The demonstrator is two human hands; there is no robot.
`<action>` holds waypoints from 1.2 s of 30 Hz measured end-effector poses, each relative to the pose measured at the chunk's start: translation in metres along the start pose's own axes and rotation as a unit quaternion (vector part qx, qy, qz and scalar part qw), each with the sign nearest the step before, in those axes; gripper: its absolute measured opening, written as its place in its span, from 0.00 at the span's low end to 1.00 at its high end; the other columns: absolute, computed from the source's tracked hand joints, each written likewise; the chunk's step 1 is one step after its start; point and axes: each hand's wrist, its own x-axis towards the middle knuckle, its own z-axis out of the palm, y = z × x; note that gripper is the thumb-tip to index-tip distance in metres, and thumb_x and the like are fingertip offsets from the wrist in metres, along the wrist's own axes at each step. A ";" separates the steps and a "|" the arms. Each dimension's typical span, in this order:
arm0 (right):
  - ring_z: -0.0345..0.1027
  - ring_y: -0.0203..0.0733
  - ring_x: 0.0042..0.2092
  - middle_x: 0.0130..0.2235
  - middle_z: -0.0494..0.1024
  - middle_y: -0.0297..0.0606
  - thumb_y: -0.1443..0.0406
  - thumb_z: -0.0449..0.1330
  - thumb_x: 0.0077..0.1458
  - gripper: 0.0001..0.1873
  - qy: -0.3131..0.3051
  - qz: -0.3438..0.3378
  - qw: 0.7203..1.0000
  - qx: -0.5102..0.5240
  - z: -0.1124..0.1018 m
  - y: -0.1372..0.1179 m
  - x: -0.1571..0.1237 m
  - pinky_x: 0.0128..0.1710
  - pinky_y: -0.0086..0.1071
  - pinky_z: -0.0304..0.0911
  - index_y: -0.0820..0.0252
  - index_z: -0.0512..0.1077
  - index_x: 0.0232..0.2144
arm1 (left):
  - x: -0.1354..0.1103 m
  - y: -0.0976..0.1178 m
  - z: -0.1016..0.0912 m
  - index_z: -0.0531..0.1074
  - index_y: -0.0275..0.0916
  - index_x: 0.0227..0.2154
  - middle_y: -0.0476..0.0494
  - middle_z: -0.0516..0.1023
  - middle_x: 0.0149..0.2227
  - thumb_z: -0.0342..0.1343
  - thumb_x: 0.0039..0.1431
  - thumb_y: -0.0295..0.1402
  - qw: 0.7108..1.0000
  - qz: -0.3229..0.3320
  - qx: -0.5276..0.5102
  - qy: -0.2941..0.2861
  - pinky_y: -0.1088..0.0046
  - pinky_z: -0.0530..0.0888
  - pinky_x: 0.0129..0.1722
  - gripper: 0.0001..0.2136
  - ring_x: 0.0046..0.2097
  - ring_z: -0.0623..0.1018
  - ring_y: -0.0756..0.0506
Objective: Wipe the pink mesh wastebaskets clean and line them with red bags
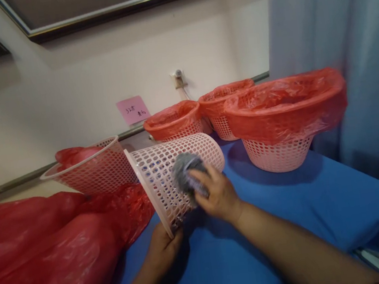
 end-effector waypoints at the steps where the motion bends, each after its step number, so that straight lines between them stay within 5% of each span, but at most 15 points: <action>1: 0.74 0.53 0.55 0.55 0.75 0.48 0.63 0.60 0.56 0.27 0.031 0.080 0.996 -0.020 -0.002 0.016 0.007 0.57 0.49 0.72 0.55 0.74 0.59 | 0.001 0.000 0.000 0.74 0.41 0.61 0.41 0.79 0.61 0.50 0.57 0.23 1.000 -0.001 0.007 -0.002 0.52 0.68 0.68 0.28 0.65 0.74 0.36; 4: 0.76 0.56 0.50 0.47 0.78 0.49 0.60 0.58 0.55 0.27 0.111 0.277 0.953 -0.056 -0.009 0.056 0.026 0.56 0.55 0.71 0.61 0.76 0.56 | 0.003 0.001 0.000 0.72 0.41 0.63 0.42 0.75 0.65 0.49 0.54 0.21 1.000 0.000 0.021 -0.020 0.52 0.64 0.71 0.31 0.67 0.72 0.37; 6: 0.76 0.56 0.50 0.47 0.78 0.48 0.59 0.59 0.55 0.27 0.124 0.293 0.946 -0.058 -0.009 0.060 0.029 0.57 0.55 0.71 0.60 0.76 0.56 | 0.004 0.002 0.000 0.73 0.41 0.62 0.42 0.75 0.65 0.49 0.52 0.20 0.999 -0.006 0.021 -0.030 0.52 0.63 0.71 0.33 0.67 0.71 0.37; 10: 0.73 0.53 0.56 0.55 0.74 0.47 0.63 0.60 0.58 0.26 0.063 0.081 0.995 -0.005 -0.005 0.016 0.013 0.59 0.49 0.71 0.55 0.73 0.59 | 0.004 0.007 -0.004 0.74 0.40 0.60 0.42 0.78 0.62 0.52 0.49 0.20 0.998 -0.024 0.024 -0.045 0.55 0.67 0.69 0.32 0.64 0.75 0.37; 14: 0.74 0.50 0.53 0.58 0.69 0.48 0.66 0.62 0.55 0.32 -0.030 -0.123 0.988 0.086 -0.004 -0.030 -0.005 0.51 0.43 0.76 0.53 0.69 0.62 | 0.002 0.015 -0.007 0.78 0.40 0.54 0.40 0.82 0.56 0.58 0.55 0.28 0.998 -0.008 0.027 -0.055 0.58 0.74 0.62 0.22 0.56 0.80 0.37; 20: 0.74 0.49 0.48 0.54 0.69 0.48 0.67 0.62 0.52 0.32 -0.084 -0.154 0.975 0.138 -0.002 -0.037 -0.008 0.45 0.41 0.77 0.55 0.69 0.61 | -0.011 0.011 0.003 0.75 0.40 0.52 0.41 0.83 0.44 0.63 0.59 0.39 0.992 -0.013 -0.063 0.113 0.60 0.79 0.53 0.18 0.46 0.81 0.38; 24: 0.74 0.47 0.45 0.52 0.71 0.47 0.66 0.62 0.52 0.31 -0.099 -0.163 0.973 0.129 -0.001 -0.035 -0.009 0.42 0.39 0.77 0.54 0.70 0.60 | -0.014 0.004 0.003 0.79 0.38 0.45 0.41 0.83 0.38 0.64 0.60 0.44 0.984 -0.007 -0.127 0.125 0.64 0.81 0.46 0.16 0.41 0.82 0.40; 27: 0.75 0.49 0.52 0.56 0.72 0.47 0.67 0.61 0.53 0.30 -0.069 -0.108 0.988 0.082 -0.002 -0.023 -0.005 0.49 0.42 0.76 0.53 0.71 0.59 | -0.011 0.005 -0.002 0.81 0.37 0.46 0.37 0.85 0.44 0.59 0.65 0.45 0.984 -0.010 -0.137 0.109 0.60 0.79 0.53 0.17 0.45 0.82 0.38; 30: 0.74 0.52 0.55 0.55 0.75 0.48 0.65 0.59 0.55 0.26 0.026 0.062 0.998 0.016 -0.002 0.009 0.007 0.57 0.46 0.72 0.55 0.74 0.58 | -0.009 0.005 -0.005 0.81 0.38 0.51 0.35 0.84 0.51 0.56 0.67 0.44 0.980 -0.046 -0.145 0.127 0.55 0.74 0.61 0.19 0.53 0.81 0.35; 33: 0.75 0.54 0.52 0.50 0.78 0.48 0.59 0.58 0.56 0.26 0.103 0.257 0.961 -0.013 -0.001 0.047 0.020 0.58 0.51 0.71 0.59 0.75 0.56 | -0.008 0.002 -0.002 0.81 0.38 0.53 0.36 0.84 0.53 0.57 0.65 0.42 0.981 -0.058 -0.134 0.130 0.52 0.72 0.64 0.19 0.57 0.80 0.33; 36: 0.75 0.55 0.52 0.50 0.78 0.50 0.54 0.60 0.55 0.30 0.125 0.305 0.944 -0.006 0.005 0.060 0.022 0.57 0.53 0.71 0.61 0.73 0.58 | -0.005 -0.004 0.002 0.79 0.37 0.56 0.35 0.82 0.57 0.56 0.64 0.38 0.989 -0.042 -0.107 0.097 0.50 0.69 0.67 0.20 0.60 0.78 0.33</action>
